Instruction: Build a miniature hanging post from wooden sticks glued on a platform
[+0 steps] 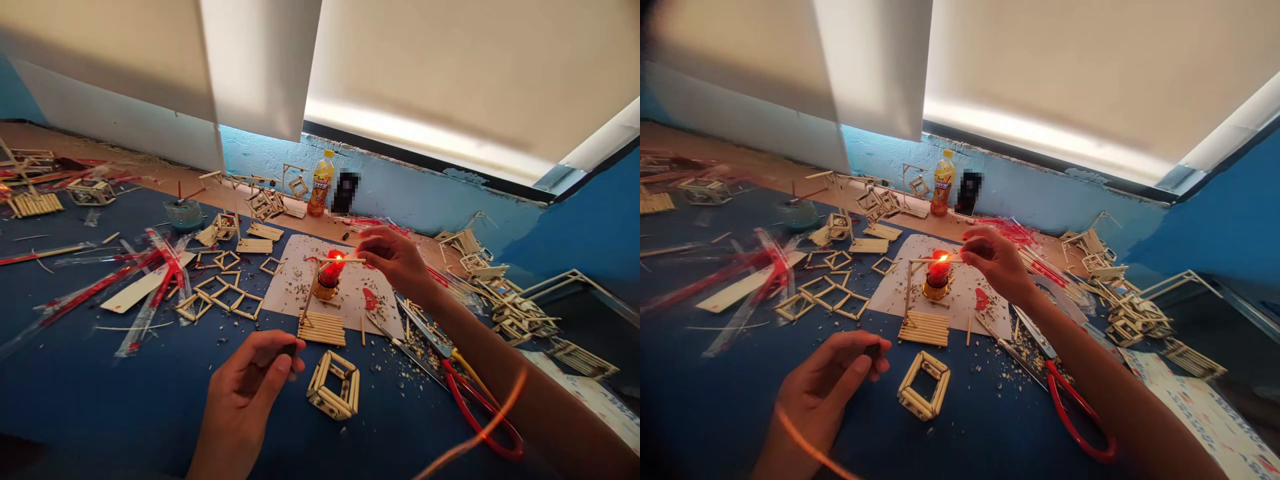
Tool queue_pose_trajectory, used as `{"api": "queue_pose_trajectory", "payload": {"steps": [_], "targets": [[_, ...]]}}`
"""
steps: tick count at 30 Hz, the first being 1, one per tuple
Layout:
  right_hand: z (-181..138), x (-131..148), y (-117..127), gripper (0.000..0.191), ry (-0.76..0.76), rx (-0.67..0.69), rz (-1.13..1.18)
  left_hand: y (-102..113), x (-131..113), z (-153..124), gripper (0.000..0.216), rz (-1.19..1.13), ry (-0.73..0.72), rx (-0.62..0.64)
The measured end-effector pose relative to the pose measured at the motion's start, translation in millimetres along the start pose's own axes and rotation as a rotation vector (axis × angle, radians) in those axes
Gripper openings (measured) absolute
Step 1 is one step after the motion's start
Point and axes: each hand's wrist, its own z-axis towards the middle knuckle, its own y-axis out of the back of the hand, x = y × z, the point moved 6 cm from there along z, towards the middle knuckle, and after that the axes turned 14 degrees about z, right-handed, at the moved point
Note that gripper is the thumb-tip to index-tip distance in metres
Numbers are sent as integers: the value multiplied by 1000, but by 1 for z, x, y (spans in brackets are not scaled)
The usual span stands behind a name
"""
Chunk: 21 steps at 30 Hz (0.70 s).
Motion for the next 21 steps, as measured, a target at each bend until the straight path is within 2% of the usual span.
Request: {"api": "queue_pose_trajectory", "payload": {"steps": [14, 21], "targets": [[1, 3, -3, 23, 42, -48, -88, -2, -9, -3, 16, 68, -61, 71], [-1, 5, -2, 25, 55, -59, -92, -2, -7, -2, 12, 66, -66, 36]]}}
